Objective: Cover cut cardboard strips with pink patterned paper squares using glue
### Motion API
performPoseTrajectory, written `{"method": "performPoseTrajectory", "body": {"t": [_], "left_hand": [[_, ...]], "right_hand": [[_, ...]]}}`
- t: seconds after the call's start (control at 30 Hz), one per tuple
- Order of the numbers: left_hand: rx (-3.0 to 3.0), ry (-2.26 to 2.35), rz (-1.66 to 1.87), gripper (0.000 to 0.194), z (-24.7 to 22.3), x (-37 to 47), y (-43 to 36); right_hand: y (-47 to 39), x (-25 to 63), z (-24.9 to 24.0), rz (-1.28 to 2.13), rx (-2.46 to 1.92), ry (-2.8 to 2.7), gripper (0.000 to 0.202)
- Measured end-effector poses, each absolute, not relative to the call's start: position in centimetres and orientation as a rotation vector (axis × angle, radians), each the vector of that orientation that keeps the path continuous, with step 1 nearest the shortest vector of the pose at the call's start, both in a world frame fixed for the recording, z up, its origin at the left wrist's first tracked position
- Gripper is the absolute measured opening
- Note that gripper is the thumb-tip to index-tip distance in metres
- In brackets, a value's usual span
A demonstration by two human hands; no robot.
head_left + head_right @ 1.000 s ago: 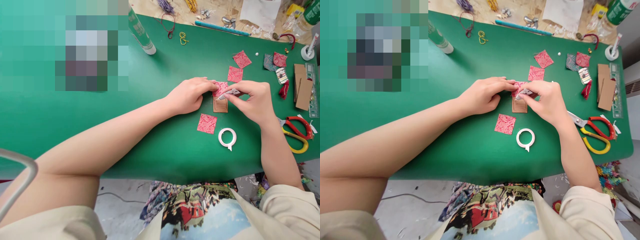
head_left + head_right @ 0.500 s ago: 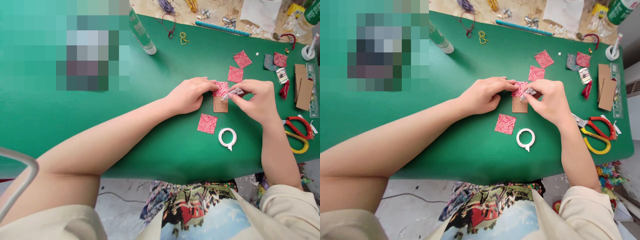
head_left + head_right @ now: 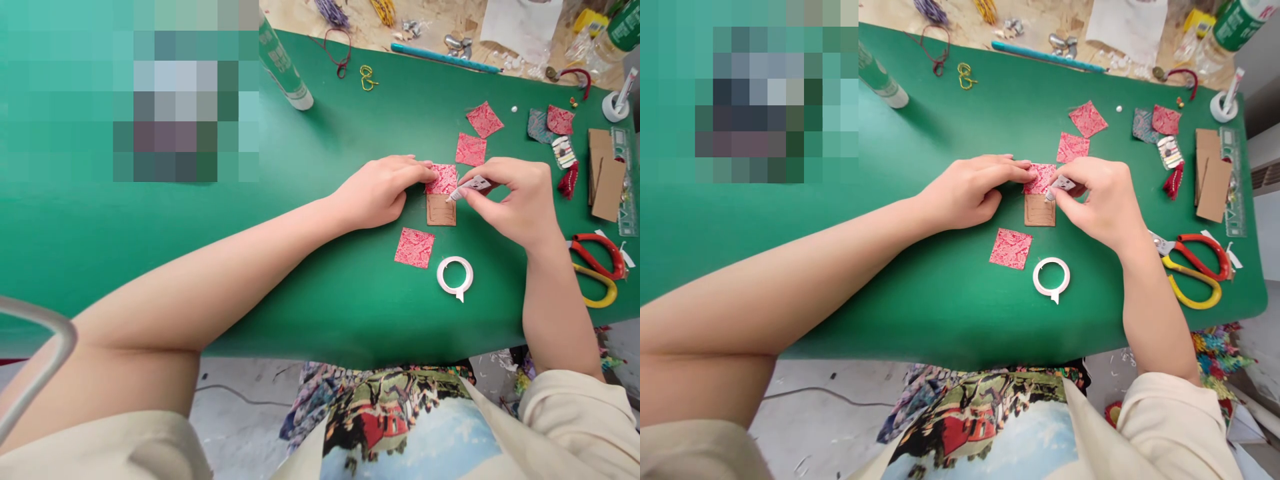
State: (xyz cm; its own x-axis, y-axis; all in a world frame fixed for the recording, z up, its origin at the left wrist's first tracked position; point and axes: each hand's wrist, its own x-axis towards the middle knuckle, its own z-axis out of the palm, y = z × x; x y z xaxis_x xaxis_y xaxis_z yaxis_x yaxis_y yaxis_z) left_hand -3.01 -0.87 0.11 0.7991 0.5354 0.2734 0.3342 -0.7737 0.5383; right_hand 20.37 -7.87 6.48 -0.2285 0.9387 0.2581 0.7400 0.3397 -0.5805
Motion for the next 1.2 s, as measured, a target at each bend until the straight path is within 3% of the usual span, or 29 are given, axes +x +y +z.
{"method": "performPoseTrajectory", "body": {"t": [0.33,0.47,0.57,0.67,0.83,0.97,1.2], "left_hand": [[2.567,0.686,0.592,0.058,0.0,-2.9,-0.9],[2.561,0.686,0.601,0.057,-0.1,-2.9,-0.9],[2.553,0.690,0.574,0.057,-0.1,-2.9,-0.9],[2.544,0.680,0.559,0.058,0.0,-2.9,-0.9],[2.547,0.675,0.550,0.058,0.1,-2.9,-0.9],[2.563,0.671,0.551,0.059,0.1,-2.9,-0.9],[2.574,0.661,0.595,0.058,-0.1,-2.9,-0.9]], "right_hand": [[-7.9,20.5,6.9,0.447,-1.509,-1.825,0.006],[-7.6,20.9,7.0,0.499,-1.436,-1.630,0.022],[-7.1,21.6,6.9,0.441,-1.424,-1.461,0.015],[-6.5,22.6,6.9,0.433,-1.457,-1.286,0.024],[-5.9,24.6,7.5,0.618,-1.761,-1.115,0.036],[-6.6,26.1,8.4,0.822,-2.116,-1.193,0.029],[-7.2,26.9,8.1,0.678,-2.239,-1.515,0.016]]}}
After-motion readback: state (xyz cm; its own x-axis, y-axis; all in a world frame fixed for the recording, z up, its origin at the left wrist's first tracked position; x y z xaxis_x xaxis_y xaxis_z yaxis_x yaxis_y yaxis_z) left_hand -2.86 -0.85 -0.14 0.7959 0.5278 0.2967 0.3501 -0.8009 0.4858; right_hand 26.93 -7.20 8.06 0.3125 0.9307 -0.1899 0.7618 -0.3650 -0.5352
